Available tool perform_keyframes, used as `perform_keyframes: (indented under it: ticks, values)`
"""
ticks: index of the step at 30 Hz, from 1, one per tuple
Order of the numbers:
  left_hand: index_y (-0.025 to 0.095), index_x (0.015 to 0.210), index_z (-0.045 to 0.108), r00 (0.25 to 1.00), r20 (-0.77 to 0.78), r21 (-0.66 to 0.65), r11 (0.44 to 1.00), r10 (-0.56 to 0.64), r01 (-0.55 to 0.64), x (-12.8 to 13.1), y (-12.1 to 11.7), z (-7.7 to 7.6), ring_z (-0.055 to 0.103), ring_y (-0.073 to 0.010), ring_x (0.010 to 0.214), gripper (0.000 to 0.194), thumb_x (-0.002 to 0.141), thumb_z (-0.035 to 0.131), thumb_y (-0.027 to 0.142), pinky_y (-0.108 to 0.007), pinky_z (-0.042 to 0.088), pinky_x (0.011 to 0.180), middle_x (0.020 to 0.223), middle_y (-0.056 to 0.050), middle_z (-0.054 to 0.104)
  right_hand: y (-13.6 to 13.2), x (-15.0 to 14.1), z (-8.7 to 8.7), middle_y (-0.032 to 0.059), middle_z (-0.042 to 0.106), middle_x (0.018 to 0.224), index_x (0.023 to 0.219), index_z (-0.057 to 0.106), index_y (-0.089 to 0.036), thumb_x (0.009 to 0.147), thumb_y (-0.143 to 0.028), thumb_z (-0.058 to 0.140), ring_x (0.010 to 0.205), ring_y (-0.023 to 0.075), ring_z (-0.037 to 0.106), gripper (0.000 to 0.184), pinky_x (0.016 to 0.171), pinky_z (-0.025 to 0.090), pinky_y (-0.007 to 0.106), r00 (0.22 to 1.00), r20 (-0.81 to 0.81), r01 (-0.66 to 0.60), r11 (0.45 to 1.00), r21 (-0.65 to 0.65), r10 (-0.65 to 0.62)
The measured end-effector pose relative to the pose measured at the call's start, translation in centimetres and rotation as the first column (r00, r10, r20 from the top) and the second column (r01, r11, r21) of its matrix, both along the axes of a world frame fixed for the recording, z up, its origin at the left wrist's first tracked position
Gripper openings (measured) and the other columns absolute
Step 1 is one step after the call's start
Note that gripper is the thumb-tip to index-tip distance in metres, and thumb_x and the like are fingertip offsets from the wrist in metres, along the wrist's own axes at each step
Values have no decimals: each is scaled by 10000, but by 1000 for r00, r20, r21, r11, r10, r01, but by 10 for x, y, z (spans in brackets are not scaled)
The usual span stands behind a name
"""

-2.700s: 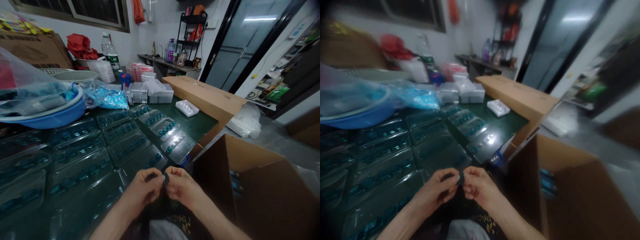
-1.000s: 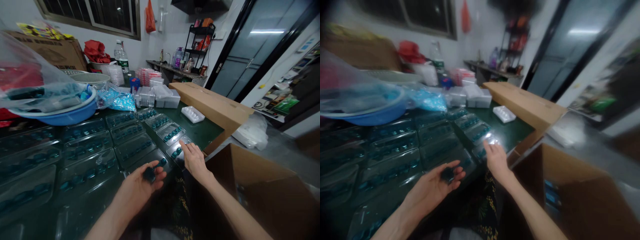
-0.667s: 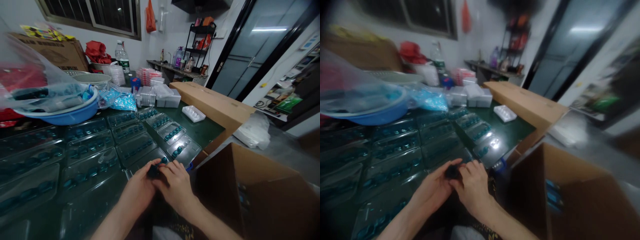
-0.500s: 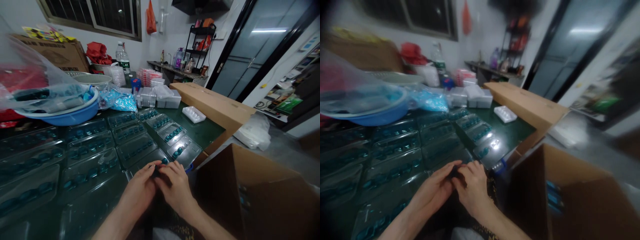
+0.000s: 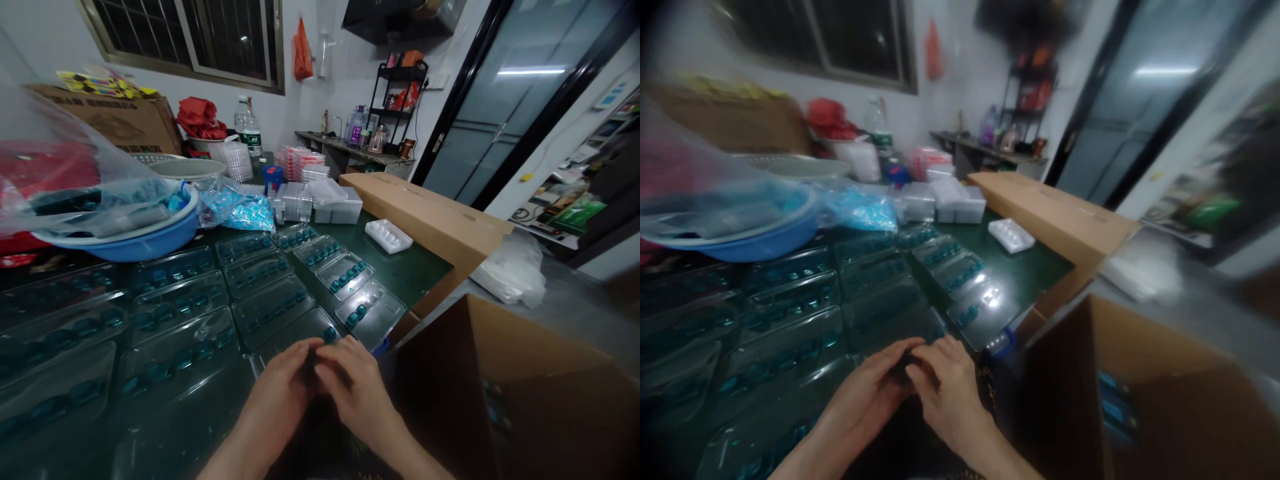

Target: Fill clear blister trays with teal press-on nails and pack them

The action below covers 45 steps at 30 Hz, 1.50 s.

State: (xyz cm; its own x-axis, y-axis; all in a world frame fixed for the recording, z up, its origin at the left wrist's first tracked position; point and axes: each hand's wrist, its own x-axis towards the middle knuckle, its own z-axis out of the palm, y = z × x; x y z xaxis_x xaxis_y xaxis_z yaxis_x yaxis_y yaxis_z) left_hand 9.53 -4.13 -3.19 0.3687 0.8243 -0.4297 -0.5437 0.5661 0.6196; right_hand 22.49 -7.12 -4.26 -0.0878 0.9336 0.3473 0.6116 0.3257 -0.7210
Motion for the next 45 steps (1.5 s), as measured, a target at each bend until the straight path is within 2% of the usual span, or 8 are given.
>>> perform_keyframes:
  ticks: [3,12,18,25,32,38,41,45]
  values:
    - [99,863,636,999,24,30,999,-22,21,2,-1,-1,593,-217,758,165,781,522,185,-365,474,678,829,-108,644,2,4,2,12,545,835,991,552,-240,809,-151,483,795,146,487,214,707,371,279,1000,-10,28,999,-28,-28]
    - [96,832,650,986,42,83,984,-159,155,8,-2,0,586,-190,744,175,799,497,176,-313,462,651,757,-93,637,8,13,5,9,523,765,743,495,-183,809,-116,426,762,146,450,116,713,319,312,960,279,-42,999,18,35]
    - [124,874,619,967,-163,83,974,-196,212,-1,1,-2,575,-156,618,170,746,578,227,-277,434,561,748,-61,615,10,14,-5,9,488,742,730,475,-179,764,-81,435,733,136,445,110,686,337,291,995,103,-13,995,94,4]
    - [119,978,599,944,-226,132,953,-239,273,-1,7,5,569,-153,604,286,698,540,116,-279,432,538,798,-86,633,12,7,-14,25,466,726,726,471,-170,755,-85,437,707,146,438,96,611,342,282,996,-32,84,972,219,-79]
    - [113,984,601,940,-267,168,950,-214,264,-1,10,-3,572,-163,625,272,728,531,173,-263,418,507,774,-89,628,7,16,-2,43,499,935,987,521,-216,792,-150,476,796,136,500,211,665,399,258,996,-34,-80,996,30,81]
    - [112,1072,548,860,-444,280,872,-253,401,-1,12,-4,561,-152,583,343,797,478,303,-253,406,490,727,-74,617,9,18,-3,15,525,843,857,538,-213,765,-138,503,756,129,512,123,640,392,241,1000,8,-21,1000,2,21]
    - [103,1092,536,753,-605,292,808,-259,513,-1,10,2,535,-130,524,353,795,465,280,-253,417,494,715,-56,616,7,15,-3,9,516,795,806,509,-196,736,-96,471,728,122,504,128,614,377,233,1000,17,8,1000,-2,-8]
    - [143,1036,588,629,-770,375,718,-111,586,-1,7,7,552,-134,574,302,780,444,210,-245,431,537,821,-53,631,2,10,-7,-17,492,702,723,458,-187,678,-74,469,648,102,481,122,554,346,214,997,-8,71,997,-30,-71]
